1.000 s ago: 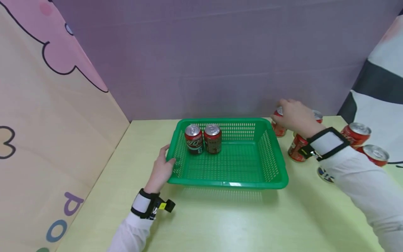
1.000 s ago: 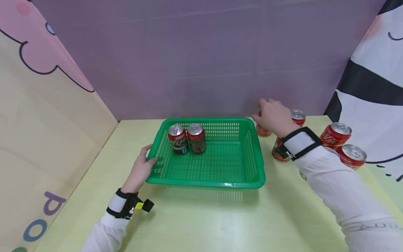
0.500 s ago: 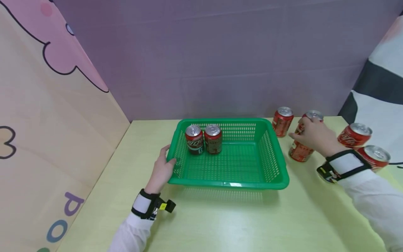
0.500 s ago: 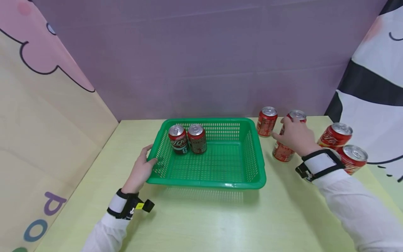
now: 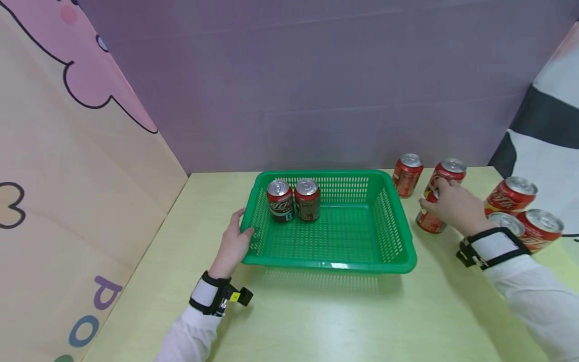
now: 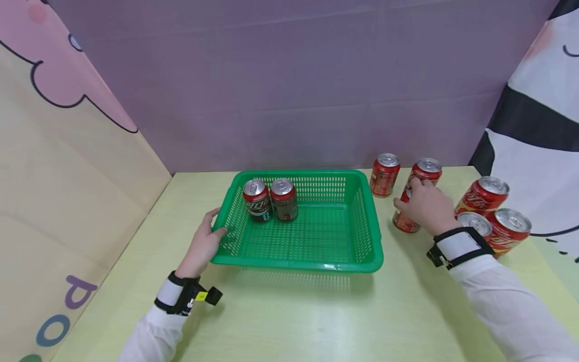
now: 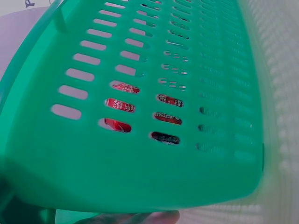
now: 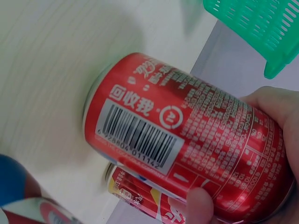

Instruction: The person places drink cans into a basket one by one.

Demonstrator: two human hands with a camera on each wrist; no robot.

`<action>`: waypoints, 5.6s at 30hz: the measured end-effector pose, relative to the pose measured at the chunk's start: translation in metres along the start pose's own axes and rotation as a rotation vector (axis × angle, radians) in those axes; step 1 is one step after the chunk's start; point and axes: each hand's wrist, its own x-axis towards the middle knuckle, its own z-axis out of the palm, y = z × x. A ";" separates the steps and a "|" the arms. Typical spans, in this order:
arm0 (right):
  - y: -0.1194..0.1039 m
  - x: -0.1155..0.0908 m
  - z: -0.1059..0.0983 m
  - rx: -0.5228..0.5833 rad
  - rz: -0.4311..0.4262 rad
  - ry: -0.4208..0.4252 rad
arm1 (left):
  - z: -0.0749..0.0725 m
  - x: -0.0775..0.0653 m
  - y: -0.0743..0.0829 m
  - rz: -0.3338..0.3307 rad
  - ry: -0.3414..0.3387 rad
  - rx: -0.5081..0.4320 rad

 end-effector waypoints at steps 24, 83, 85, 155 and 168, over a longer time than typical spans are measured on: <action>-0.047 0.005 -0.049 -0.018 -0.152 0.144 | 0.001 -0.002 0.001 0.002 -0.003 -0.004; -0.201 0.051 0.035 -0.081 -0.539 -0.134 | 0.000 -0.003 0.001 0.006 0.013 0.012; -0.200 0.051 0.035 -0.078 -0.540 -0.142 | 0.000 -0.003 0.001 0.004 0.011 0.013; 0.049 -0.089 -0.001 -0.136 -0.003 0.284 | 0.000 -0.003 0.002 0.000 -0.001 0.009; 0.048 -0.083 -0.004 -0.031 0.040 0.209 | 0.000 -0.004 0.002 -0.002 0.000 0.012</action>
